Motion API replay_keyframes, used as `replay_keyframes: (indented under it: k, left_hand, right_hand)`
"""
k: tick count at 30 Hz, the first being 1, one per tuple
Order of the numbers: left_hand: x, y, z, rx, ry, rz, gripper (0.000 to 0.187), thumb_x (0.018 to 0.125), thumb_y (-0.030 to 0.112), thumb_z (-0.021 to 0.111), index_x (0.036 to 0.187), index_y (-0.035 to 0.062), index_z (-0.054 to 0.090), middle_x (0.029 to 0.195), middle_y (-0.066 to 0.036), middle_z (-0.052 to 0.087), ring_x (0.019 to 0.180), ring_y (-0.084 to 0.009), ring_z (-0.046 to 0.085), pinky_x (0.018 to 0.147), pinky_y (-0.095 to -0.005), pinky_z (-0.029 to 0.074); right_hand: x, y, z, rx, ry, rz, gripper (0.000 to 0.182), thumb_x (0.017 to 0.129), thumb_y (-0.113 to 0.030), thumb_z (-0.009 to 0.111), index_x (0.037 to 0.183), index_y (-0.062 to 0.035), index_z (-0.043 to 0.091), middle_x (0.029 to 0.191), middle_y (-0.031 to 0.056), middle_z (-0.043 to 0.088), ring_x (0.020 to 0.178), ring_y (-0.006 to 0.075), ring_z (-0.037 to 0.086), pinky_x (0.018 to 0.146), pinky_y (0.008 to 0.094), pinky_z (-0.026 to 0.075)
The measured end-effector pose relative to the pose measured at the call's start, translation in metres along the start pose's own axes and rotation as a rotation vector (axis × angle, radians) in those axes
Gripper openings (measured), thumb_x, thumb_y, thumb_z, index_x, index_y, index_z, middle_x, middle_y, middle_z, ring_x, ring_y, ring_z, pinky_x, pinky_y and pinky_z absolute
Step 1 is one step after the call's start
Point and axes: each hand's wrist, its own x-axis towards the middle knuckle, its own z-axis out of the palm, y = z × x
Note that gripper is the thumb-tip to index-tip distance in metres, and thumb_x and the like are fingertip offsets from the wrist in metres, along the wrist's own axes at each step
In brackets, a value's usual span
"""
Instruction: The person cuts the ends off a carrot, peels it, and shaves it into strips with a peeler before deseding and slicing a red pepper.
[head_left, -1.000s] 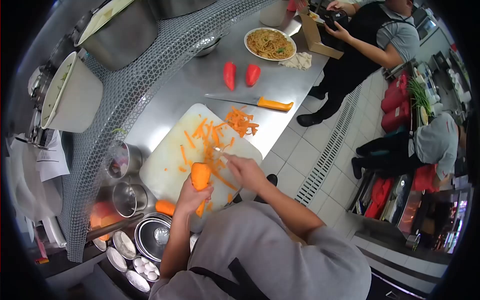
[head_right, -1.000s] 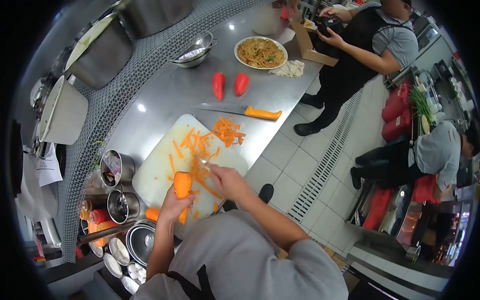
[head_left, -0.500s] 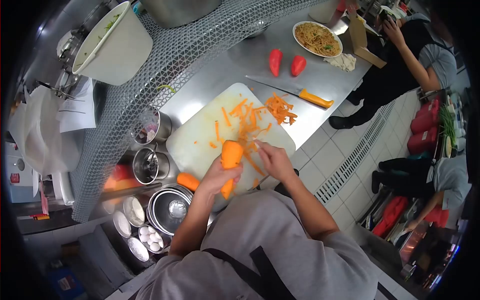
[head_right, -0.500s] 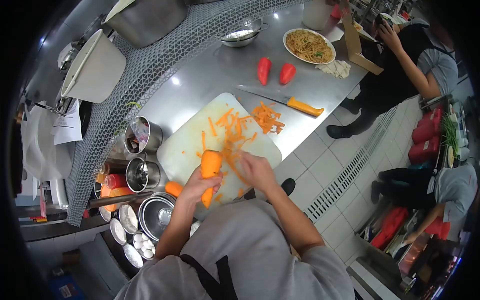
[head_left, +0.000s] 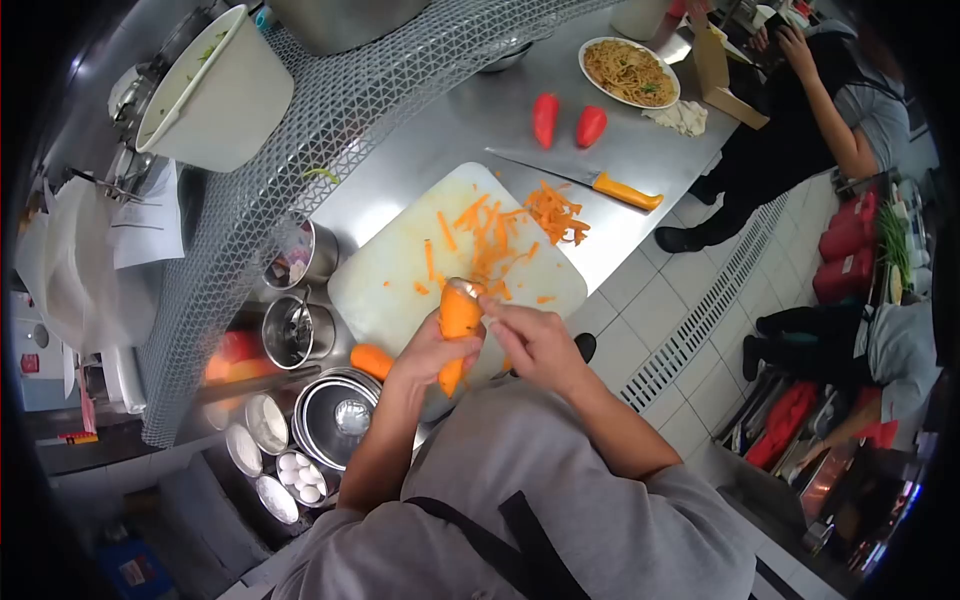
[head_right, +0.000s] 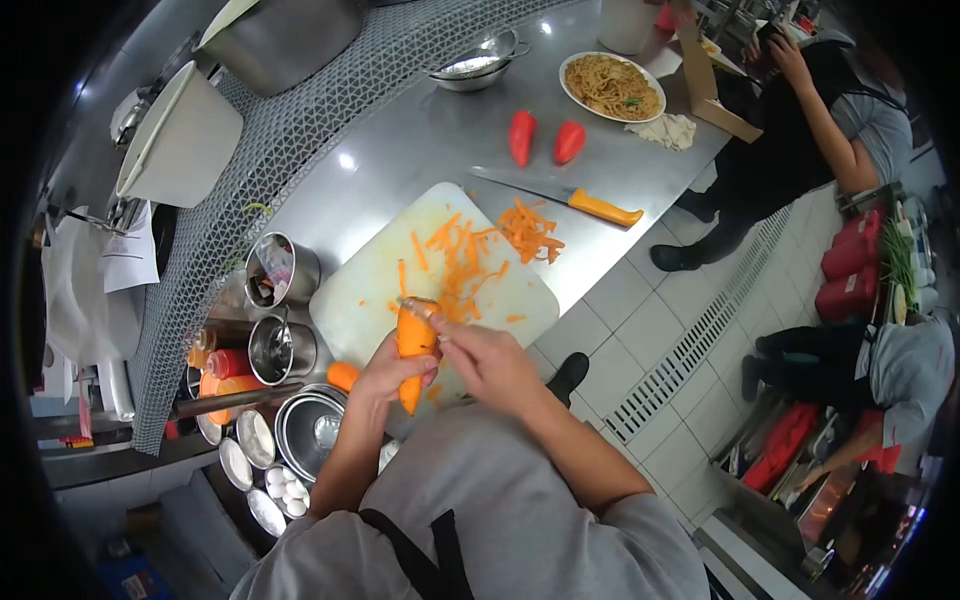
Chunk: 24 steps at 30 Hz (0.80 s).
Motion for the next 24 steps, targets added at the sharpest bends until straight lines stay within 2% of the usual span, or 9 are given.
replay_keyframes:
  k: [2,4,6,9,11,13,15,18,24]
  left_hand:
    - [-0.010,0.003,0.004,0.093,0.024,0.010,0.035,0.079,0.003,0.070,0.110,0.0020,0.054,0.080,-0.005,0.058,0.058,-0.0128,0.056,0.051,-0.0264,0.047]
    - [-0.005,0.004,0.007,0.214,0.033,0.044,0.035,0.078,0.003,0.071,0.109,0.0027,0.054,0.078,-0.004,0.058,0.057,-0.0121,0.056,0.051,-0.0261,0.047]
    - [-0.002,-0.002,0.009,0.217,0.064,0.037,0.035,0.077,0.003,0.070,0.108,0.0033,0.054,0.078,-0.003,0.058,0.059,-0.0115,0.057,0.052,-0.0261,0.048]
    - [0.002,-0.004,0.007,0.177,0.053,-0.008,0.038,0.077,0.000,0.068,0.111,0.0035,0.053,0.080,-0.003,0.058,0.064,-0.0112,0.059,0.056,-0.0255,0.050]
    - [-0.009,-0.007,0.008,0.170,-0.024,0.059,0.038,0.078,0.000,0.067,0.113,0.0033,0.053,0.082,-0.003,0.058,0.065,-0.0112,0.059,0.057,-0.0253,0.050]
    - [-0.001,-0.004,0.008,0.160,-0.091,0.128,0.039,0.080,-0.001,0.067,0.115,0.0030,0.052,0.084,-0.003,0.059,0.066,-0.0112,0.059,0.059,-0.0251,0.050]
    - [-0.002,-0.008,0.011,0.287,0.157,0.098,0.037,0.085,0.003,0.067,0.118,0.0040,0.051,0.087,-0.003,0.059,0.066,-0.0109,0.058,0.060,-0.0244,0.050]
    - [0.010,-0.027,0.014,0.238,0.343,0.246,0.031,0.095,0.012,0.060,0.123,0.0064,0.048,0.088,-0.003,0.059,0.066,-0.0107,0.057,0.058,-0.0236,0.050]
    - [0.006,-0.025,0.022,0.160,0.288,0.257,0.037,0.106,0.039,0.035,0.123,0.0070,0.043,0.084,-0.006,0.056,0.058,-0.0119,0.055,0.049,-0.0259,0.046]
  right_hand:
    - [-0.005,0.014,0.003,-0.054,0.004,0.032,0.031,0.093,-0.010,0.058,0.123,-0.0039,0.064,0.077,0.0176,0.063,0.061,0.0232,0.061,0.060,0.0325,0.048]
    - [-0.006,0.024,-0.015,-0.111,-0.154,0.330,0.030,0.093,-0.010,0.059,0.121,-0.0038,0.064,0.078,0.0182,0.064,0.063,0.0299,0.063,0.061,0.0351,0.049]
    - [-0.011,0.003,-0.012,-0.008,0.042,-0.034,0.029,0.093,-0.012,0.059,0.121,-0.0057,0.064,0.079,0.0190,0.065,0.067,0.0346,0.064,0.062,0.0384,0.050]
    - [-0.009,0.000,-0.013,-0.019,-0.027,-0.110,0.030,0.094,-0.015,0.058,0.122,-0.0089,0.064,0.080,0.0196,0.066,0.068,0.0343,0.065,0.063,0.0396,0.051]
    - [-0.012,0.055,-0.012,-0.101,-0.148,0.249,0.034,0.094,-0.015,0.057,0.127,-0.0098,0.061,0.088,0.0216,0.067,0.076,0.0398,0.064,0.069,0.0424,0.053]
    - [-0.014,0.065,-0.015,-0.123,-0.085,0.235,0.033,0.094,-0.016,0.057,0.126,-0.0096,0.061,0.092,0.0219,0.067,0.079,0.0405,0.065,0.071,0.0419,0.053]
    - [-0.016,0.032,-0.016,-0.016,0.019,0.302,0.033,0.095,-0.017,0.057,0.126,-0.0096,0.062,0.093,0.0225,0.067,0.080,0.0402,0.065,0.073,0.0422,0.053]
    - [-0.012,0.036,-0.008,-0.013,0.058,0.143,0.036,0.095,-0.019,0.058,0.129,-0.0093,0.060,0.095,0.0231,0.067,0.082,0.0391,0.066,0.074,0.0429,0.053]
    - [0.006,-0.027,-0.020,-0.015,0.150,-0.109,0.031,0.091,-0.007,0.060,0.122,-0.0014,0.063,0.083,0.0184,0.065,0.069,0.0309,0.065,0.066,0.0348,0.051]
